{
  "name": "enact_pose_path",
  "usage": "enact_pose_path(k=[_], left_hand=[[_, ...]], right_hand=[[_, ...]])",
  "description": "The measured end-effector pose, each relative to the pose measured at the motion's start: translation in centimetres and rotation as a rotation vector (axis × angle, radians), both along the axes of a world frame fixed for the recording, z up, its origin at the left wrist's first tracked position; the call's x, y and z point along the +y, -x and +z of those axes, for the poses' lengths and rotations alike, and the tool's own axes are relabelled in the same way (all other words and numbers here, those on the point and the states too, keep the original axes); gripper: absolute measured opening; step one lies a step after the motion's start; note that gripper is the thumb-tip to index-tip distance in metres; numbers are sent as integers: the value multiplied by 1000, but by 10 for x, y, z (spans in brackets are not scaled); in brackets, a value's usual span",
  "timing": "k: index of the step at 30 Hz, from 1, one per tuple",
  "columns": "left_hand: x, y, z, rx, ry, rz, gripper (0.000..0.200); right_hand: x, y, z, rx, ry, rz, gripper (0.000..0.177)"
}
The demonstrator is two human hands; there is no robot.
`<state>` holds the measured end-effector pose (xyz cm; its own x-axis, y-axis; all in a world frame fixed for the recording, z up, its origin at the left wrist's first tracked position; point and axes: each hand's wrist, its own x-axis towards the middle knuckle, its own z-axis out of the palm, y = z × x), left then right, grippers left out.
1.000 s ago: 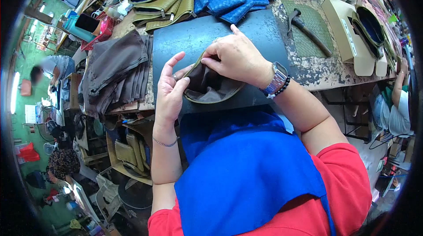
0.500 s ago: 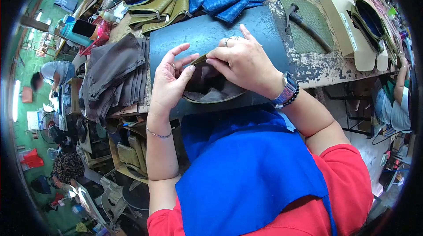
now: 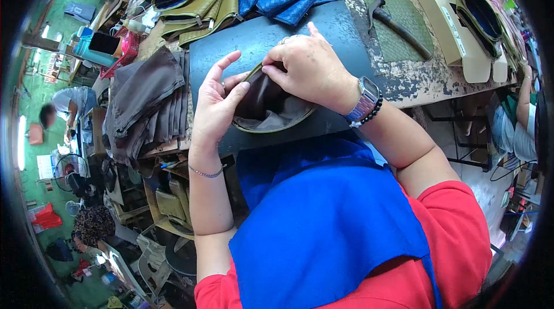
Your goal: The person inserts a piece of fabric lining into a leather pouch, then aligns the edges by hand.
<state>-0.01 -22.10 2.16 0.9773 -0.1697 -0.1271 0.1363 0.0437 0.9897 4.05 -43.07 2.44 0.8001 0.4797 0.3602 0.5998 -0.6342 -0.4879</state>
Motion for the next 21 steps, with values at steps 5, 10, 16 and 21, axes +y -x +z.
enact_pose_path(k=[5,10,16,21], left_hand=[[1,-1,1,11,-15,-7,59],[-1,-8,6,-17,-191,-29,50],[-8,-18,16,-123,-447,-6,32],[1,-23,9,-156,-468,-65,38]], right_hand=[[2,-2,1,8,16,0,16],[5,-2,-4,-48,29,13,15],[4,5,-2,-256,107,-9,16],[-12,8,9,-186,10,2,16]])
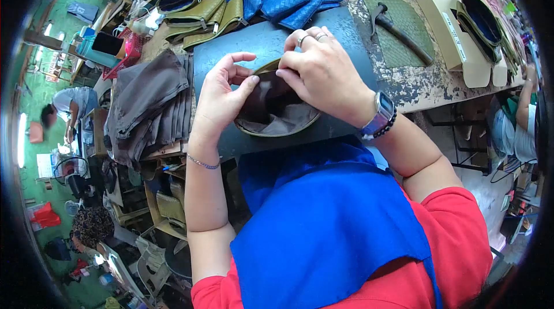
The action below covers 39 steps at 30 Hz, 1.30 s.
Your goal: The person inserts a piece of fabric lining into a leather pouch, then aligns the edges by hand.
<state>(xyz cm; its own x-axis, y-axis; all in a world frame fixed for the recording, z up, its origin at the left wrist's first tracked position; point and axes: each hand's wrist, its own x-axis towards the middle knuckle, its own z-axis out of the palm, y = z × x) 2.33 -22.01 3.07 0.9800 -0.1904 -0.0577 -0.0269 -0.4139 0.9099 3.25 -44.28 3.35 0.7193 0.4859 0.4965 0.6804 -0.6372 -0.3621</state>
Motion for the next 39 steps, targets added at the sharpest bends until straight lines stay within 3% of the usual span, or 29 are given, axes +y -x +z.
enact_pose_path(k=[4,10,22,28,35,39], left_hand=[[2,-8,-5,68,175,-98,47],[-1,-8,1,206,341,-65,52],[1,-14,1,261,369,-92,56],[-2,-21,4,213,193,-108,47],[-3,-8,11,-75,-30,106,36],[21,-6,1,-102,-50,215,33]], right_hand=[[-1,-13,-15,25,-138,5,15],[-1,-22,-11,189,-113,-49,18],[1,-28,-12,198,-52,-69,18],[6,-31,-13,178,-41,-64,17],[27,-52,-13,49,-13,153,17],[35,-57,-13,58,-53,178,19]])
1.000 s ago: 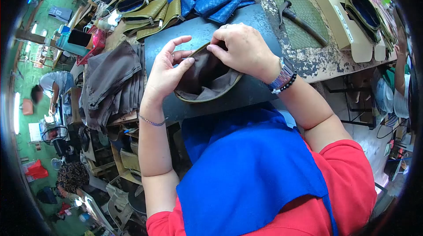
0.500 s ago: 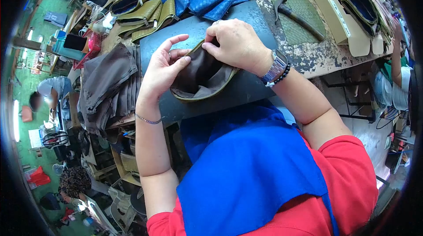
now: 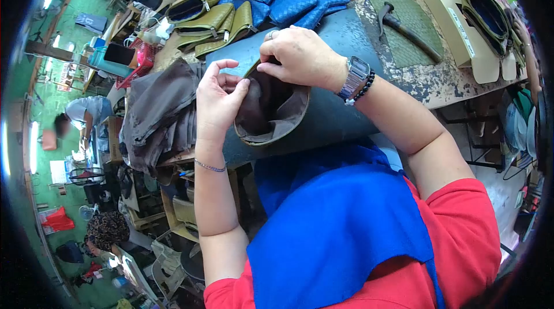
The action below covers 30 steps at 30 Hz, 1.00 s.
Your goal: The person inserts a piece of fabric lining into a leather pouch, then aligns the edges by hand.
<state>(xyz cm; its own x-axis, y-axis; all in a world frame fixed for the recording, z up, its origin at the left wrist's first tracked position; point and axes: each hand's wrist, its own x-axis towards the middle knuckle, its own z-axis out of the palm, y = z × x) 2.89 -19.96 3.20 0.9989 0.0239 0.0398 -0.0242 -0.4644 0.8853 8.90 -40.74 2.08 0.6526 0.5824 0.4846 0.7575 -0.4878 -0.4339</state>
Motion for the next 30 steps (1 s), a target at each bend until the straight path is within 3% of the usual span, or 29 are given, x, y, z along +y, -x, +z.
enact_pose_path(k=[16,26,30], left_hand=[[-2,-13,-7,74,248,-170,41],[-9,-21,-6,27,115,-155,36],[-15,-25,-2,-2,-8,-100,28]], right_hand=[[-4,-1,-2,27,-3,-105,18],[2,-5,-5,28,38,-123,18],[2,7,-4,-92,54,-182,19]])
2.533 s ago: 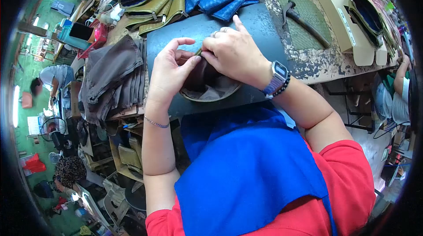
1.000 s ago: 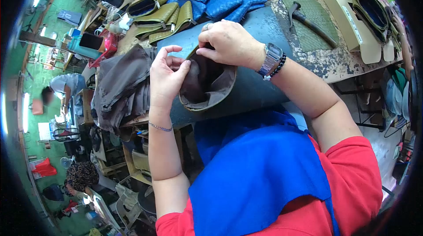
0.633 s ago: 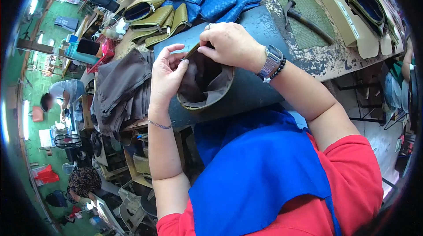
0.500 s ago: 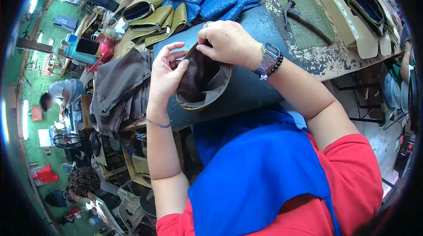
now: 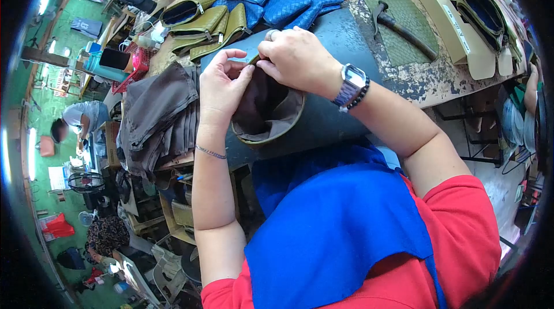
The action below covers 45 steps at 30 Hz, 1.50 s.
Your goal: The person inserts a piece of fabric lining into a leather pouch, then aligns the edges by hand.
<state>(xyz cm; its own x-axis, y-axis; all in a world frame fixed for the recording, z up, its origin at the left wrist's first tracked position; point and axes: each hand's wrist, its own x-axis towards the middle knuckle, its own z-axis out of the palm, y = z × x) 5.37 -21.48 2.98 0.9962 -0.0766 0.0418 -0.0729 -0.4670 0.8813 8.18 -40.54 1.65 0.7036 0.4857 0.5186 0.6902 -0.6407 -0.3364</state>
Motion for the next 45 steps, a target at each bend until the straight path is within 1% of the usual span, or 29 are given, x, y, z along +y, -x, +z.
enact_pose_path(k=[2,4,7,9,13,16,19,22,28,31,34,37,38,39,41,42,45], left_hand=[[-3,0,1,-31,-58,17,27],[-6,1,1,-57,-121,37,28],[-4,-2,-5,-108,-77,15,29],[-5,-1,-2,-92,-70,7,31],[-5,-2,-3,-117,-87,-28,33],[-6,-2,-2,-55,-30,-32,33],[-7,-3,2,-4,-31,-53,36],[-11,-1,5,-4,-25,-63,36],[-12,-4,3,-34,-74,-88,33],[-17,-6,7,-102,-124,-113,29],[-25,-13,3,-158,-121,-70,25],[-23,-13,2,-204,-238,-18,23],[-22,-12,0,-258,-268,-2,21],[-20,-8,3,-259,-316,17,22],[-18,-3,3,-261,-284,34,24],[-17,0,5,-251,-285,35,24],[-13,6,12,-241,-269,54,24]], right_hand=[[-5,7,-2,-27,-40,-4,19],[-10,11,-1,12,-109,-1,19],[-17,11,1,68,-141,-8,18],[-21,8,3,86,-146,6,18],[-20,-4,-2,68,-176,27,17],[-19,-7,-1,74,-180,26,15],[-19,-8,1,78,-166,18,15],[-19,-9,1,87,-168,9,15],[-18,-11,-1,82,-175,-4,16],[-17,-9,0,85,-188,4,16],[-19,-9,0,95,-174,38,15],[-22,-4,-2,97,-388,95,24],[-26,0,0,76,-332,90,35],[-29,1,1,155,-313,95,34],[-33,3,3,315,-270,105,33],[-32,0,2,343,-252,124,31],[-26,-13,2,404,-328,224,27]])
